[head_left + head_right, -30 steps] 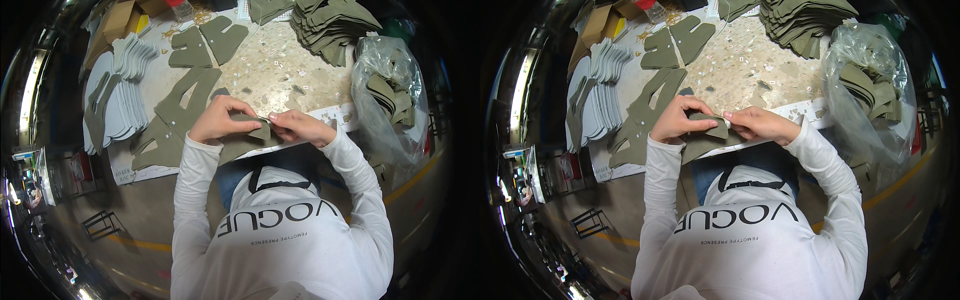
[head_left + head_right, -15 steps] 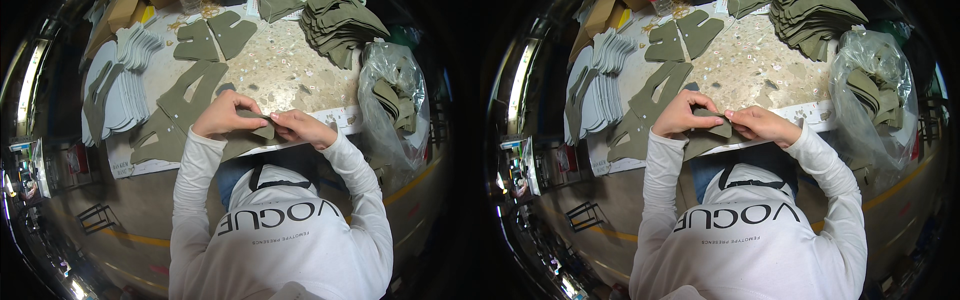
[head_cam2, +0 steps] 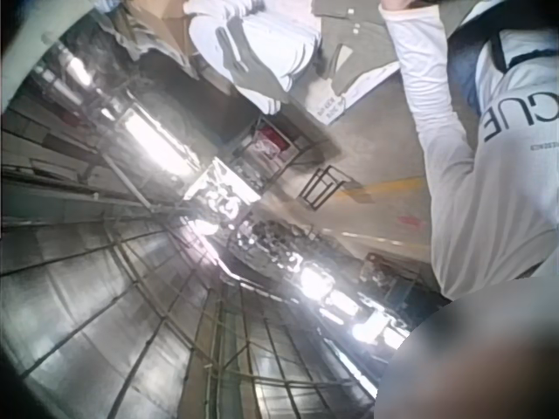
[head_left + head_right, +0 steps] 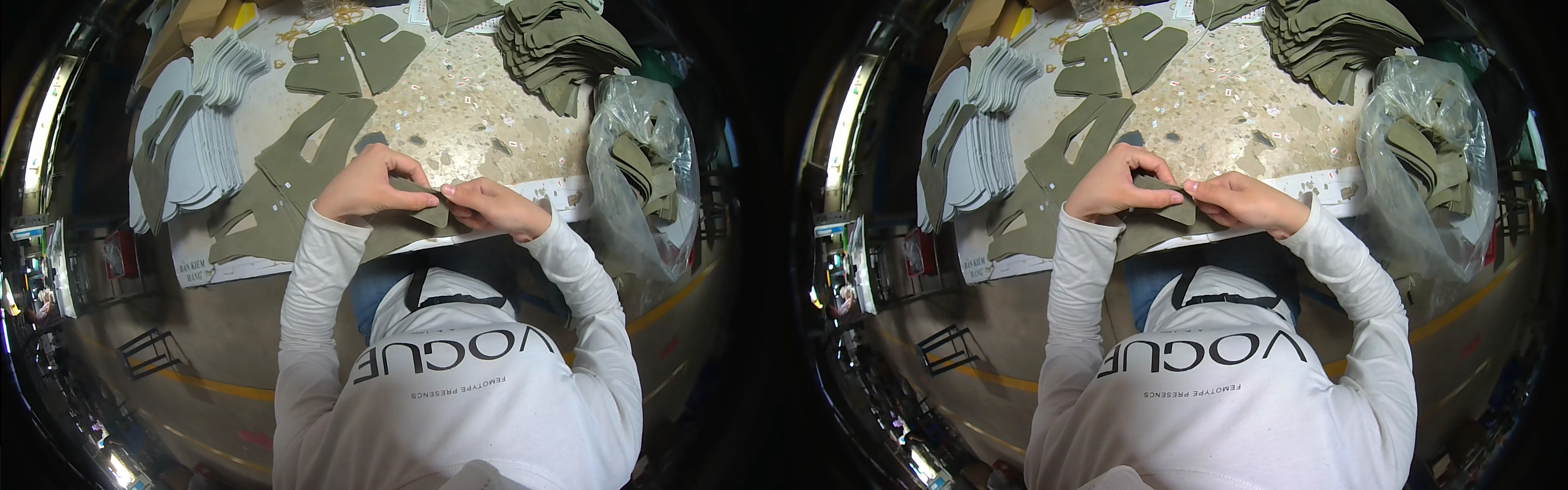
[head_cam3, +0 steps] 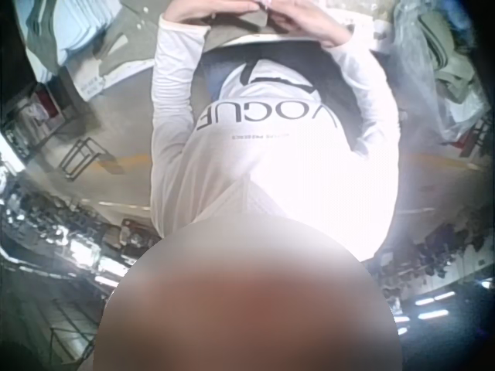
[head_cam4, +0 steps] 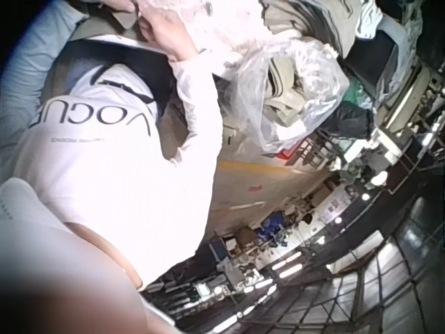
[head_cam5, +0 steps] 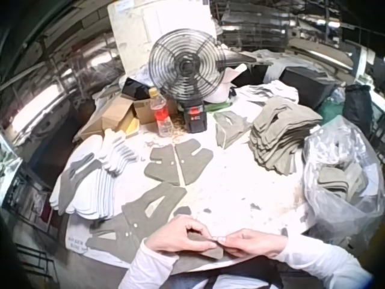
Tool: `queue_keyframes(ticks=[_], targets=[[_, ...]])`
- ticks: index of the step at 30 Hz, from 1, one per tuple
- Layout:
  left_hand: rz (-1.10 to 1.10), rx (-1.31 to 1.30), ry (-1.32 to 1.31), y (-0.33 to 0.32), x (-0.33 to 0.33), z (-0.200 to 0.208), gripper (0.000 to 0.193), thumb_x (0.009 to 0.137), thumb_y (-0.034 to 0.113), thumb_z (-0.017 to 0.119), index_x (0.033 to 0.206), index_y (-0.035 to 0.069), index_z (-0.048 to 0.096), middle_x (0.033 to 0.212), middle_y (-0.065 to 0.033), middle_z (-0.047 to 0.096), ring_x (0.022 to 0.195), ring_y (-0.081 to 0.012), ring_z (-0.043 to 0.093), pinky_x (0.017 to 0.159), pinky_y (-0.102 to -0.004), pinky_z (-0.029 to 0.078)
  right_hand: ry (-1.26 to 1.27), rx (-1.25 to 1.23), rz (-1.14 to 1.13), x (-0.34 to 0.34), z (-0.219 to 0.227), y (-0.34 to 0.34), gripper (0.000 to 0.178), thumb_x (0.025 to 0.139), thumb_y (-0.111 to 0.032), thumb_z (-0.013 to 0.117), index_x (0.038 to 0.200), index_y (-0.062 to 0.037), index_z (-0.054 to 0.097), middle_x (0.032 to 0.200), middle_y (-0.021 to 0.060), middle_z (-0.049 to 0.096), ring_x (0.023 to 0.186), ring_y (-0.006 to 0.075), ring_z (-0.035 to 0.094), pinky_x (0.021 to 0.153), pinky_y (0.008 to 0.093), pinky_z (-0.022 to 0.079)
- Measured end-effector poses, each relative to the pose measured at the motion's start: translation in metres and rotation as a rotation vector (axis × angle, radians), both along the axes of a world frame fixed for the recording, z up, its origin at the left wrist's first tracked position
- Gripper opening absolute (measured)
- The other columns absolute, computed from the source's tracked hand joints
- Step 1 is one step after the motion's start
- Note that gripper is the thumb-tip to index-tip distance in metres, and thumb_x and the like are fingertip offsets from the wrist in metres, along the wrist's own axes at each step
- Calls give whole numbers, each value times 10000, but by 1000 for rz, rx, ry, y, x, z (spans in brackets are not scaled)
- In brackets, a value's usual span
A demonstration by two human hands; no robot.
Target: The person repeatedly picks up olive-green cardboard pieces from a table, uses a utility knife to trim edges, and places the finished pieces into a plastic bag. The person also stacks and bundles the finished pieces with a rubber band.
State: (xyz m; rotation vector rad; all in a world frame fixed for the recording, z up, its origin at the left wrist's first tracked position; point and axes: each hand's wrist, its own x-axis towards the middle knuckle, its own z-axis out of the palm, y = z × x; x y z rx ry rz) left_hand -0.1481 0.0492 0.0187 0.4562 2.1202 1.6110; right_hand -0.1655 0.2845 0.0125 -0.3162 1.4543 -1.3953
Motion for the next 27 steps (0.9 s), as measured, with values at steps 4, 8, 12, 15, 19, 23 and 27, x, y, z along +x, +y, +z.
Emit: queue_keyframes(ticks=[4, 8, 12, 15, 19, 23, 27], targets=[[-7, 4, 0, 0, 0, 1, 244, 751, 196, 818, 808, -15, 709, 700, -15, 650, 687, -54, 538, 667, -227, 429, 15, 0, -5, 1, -1, -1, 499, 1025, -472, 461, 647, -147, 427, 610, -94, 304, 548, 44, 262, 497, 237, 220], [-10, 11, -2, 0, 0, 1, 243, 751, 194, 816, 809, -17, 709, 703, -16, 656, 689, -55, 543, 666, -224, 431, -21, 16, 0, -1, -3, -1, 507, 1023, -477, 462, 638, -149, 426, 604, -95, 309, 541, 44, 260, 494, 236, 214], [-10, 12, 0, 0, 0, 0, 245, 751, 194, 816, 807, -19, 707, 699, -17, 655, 682, -55, 544, 659, -221, 430, 0, 19, -8, 0, -3, -2, 506, 1021, -474, 466, 633, -151, 438, 602, -97, 312, 539, 42, 259, 493, 237, 211], [-5, -1, 7, 0, -1, -2, 174, 739, 121, 822, 800, -4, 718, 721, -2, 675, 697, -42, 564, 660, -210, 423, 23, 26, -41, 4, -2, -3, 499, 1020, -466, 475, 637, -147, 463, 600, -100, 316, 539, 37, 261, 491, 238, 207], [-1, -2, 19, -1, 0, -3, 169, 739, 123, 822, 801, 4, 719, 722, -5, 677, 698, -45, 565, 663, -211, 424, 44, 27, -110, 9, -4, -5, 495, 1019, -455, 486, 638, -139, 493, 587, -102, 326, 535, 30, 261, 488, 239, 201], [-12, -19, 17, 0, -1, -3, 161, 736, 119, 820, 802, 10, 721, 720, -7, 676, 697, -47, 565, 675, -218, 427, 66, 20, -124, 11, -4, -5, 504, 1020, -455, 484, 629, -136, 491, 575, -100, 328, 529, 33, 260, 484, 240, 198], [-15, -2, 20, 0, 0, -2, 245, 756, 202, 813, 776, -11, 694, 670, -6, 632, 673, -53, 534, 659, -222, 428, 64, 49, -190, 7, -3, 0, 502, 1020, -447, 484, 629, -132, 486, 573, -93, 338, 528, 39, 277, 484, 237, 212]])
